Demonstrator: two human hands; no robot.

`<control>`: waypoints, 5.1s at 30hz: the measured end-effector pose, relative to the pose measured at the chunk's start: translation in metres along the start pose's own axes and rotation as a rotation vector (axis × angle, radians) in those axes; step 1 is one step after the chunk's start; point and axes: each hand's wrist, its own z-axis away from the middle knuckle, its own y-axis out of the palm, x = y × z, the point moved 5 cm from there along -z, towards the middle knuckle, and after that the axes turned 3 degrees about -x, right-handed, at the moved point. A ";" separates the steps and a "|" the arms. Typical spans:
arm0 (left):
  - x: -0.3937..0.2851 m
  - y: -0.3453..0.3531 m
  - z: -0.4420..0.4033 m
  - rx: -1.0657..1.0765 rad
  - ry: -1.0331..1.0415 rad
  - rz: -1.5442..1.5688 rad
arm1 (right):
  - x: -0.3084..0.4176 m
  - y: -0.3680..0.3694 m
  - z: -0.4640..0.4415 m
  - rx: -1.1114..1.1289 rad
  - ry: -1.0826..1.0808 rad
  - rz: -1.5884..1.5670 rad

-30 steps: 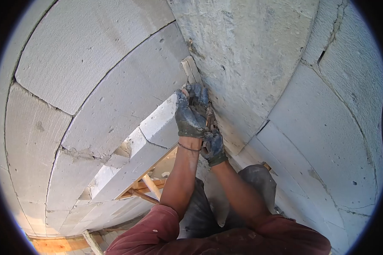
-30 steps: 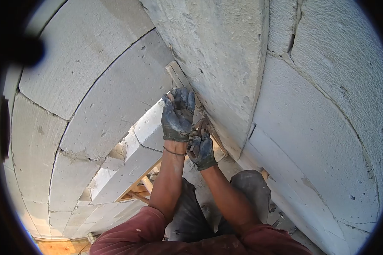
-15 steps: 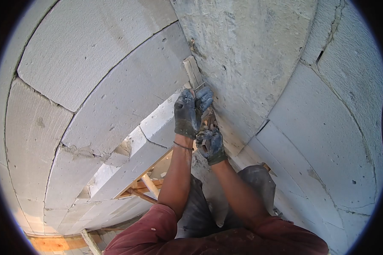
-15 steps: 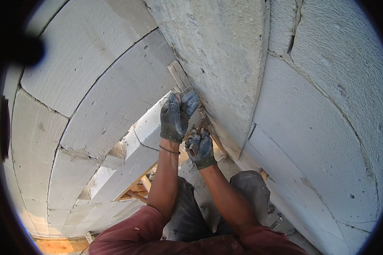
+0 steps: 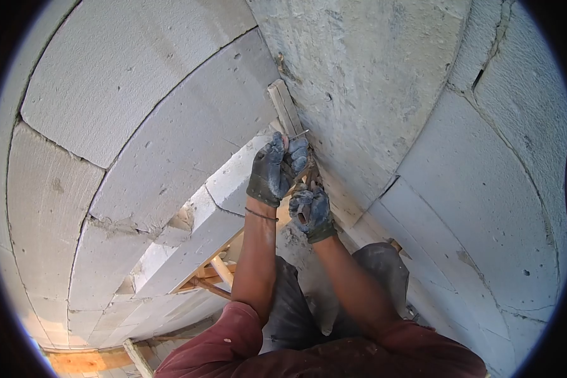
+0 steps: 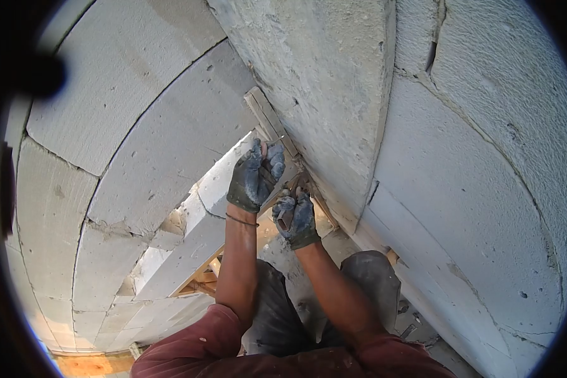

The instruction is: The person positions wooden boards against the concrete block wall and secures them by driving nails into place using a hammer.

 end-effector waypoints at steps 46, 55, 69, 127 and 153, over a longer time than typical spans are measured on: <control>-0.013 -0.041 0.089 -0.627 1.491 -1.449 | 0.036 -0.080 0.033 -0.390 -0.066 0.056; -0.016 -0.026 0.084 -0.592 1.420 -1.361 | 0.024 -0.051 0.037 -0.534 -0.090 0.096; -0.021 -0.034 0.057 -0.562 1.491 -1.581 | 0.023 -0.042 0.045 -0.427 0.003 0.040; 0.008 -0.007 -0.018 -0.407 1.392 -1.171 | 0.006 0.115 0.041 -0.119 -1.148 2.329; 0.062 -0.034 0.049 -0.023 -0.300 0.263 | 0.015 0.152 0.051 -0.114 -1.151 2.505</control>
